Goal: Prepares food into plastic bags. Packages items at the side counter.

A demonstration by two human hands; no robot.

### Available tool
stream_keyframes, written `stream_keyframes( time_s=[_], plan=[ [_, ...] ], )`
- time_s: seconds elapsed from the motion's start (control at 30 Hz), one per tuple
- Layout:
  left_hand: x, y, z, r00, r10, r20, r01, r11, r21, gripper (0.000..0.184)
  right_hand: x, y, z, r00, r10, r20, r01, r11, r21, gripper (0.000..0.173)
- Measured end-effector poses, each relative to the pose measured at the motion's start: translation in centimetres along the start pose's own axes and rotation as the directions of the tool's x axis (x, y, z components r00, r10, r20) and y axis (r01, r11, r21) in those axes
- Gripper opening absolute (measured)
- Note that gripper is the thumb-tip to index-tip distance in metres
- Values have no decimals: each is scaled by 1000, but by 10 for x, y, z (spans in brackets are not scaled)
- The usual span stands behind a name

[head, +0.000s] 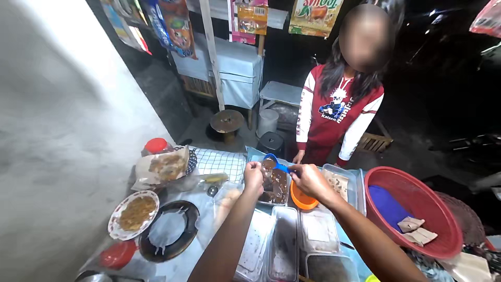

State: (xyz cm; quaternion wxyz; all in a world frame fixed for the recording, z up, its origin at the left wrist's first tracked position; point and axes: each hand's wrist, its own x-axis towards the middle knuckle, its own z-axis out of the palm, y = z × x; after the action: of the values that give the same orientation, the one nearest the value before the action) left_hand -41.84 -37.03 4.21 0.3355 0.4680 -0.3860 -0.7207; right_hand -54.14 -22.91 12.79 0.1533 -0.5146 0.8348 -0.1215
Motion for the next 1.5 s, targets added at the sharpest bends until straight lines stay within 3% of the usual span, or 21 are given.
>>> stream_keyframes(
  time_s=[0.17,0.3,0.47,0.6,0.73,0.93,1.07,1.27,1.5],
  plan=[
    [1,5,7,1000,-17,-18,17,1000,-7,15,-17,-15,26,977,-161,-140,110,943,-314,38],
    [2,5,7,999,-33,-21,32,999,-25,15,-20,-8,35,954,-209,-214,134,938,-319,38],
    [8,-4,-1,999,-38,-37,38,999,-13,15,-11,15,37,976,54,-210,-70,995,-74,38],
    [10,-4,-7,999,-39,-36,38,999,-22,15,2,33,88,966,259,-12,-260,965,-35,34],
    [8,-2,-11,999,-37,-32,36,999,-34,13,8,30,150,930,322,179,-309,946,-97,32],
    [4,3,-20,999,-25,-33,24,999,-35,12,13,33,184,911,365,194,-348,930,-116,31],
    [1,5,-25,999,-15,-32,14,999,-43,12,16,41,183,900,374,225,-373,927,-46,33],
    [0,4,-29,999,-10,-37,8,999,-42,13,13,74,166,912,371,175,-410,849,334,30],
    [2,-4,-28,999,-19,-42,18,999,-29,15,1,66,91,967,251,28,-243,893,378,29]
  ],
)
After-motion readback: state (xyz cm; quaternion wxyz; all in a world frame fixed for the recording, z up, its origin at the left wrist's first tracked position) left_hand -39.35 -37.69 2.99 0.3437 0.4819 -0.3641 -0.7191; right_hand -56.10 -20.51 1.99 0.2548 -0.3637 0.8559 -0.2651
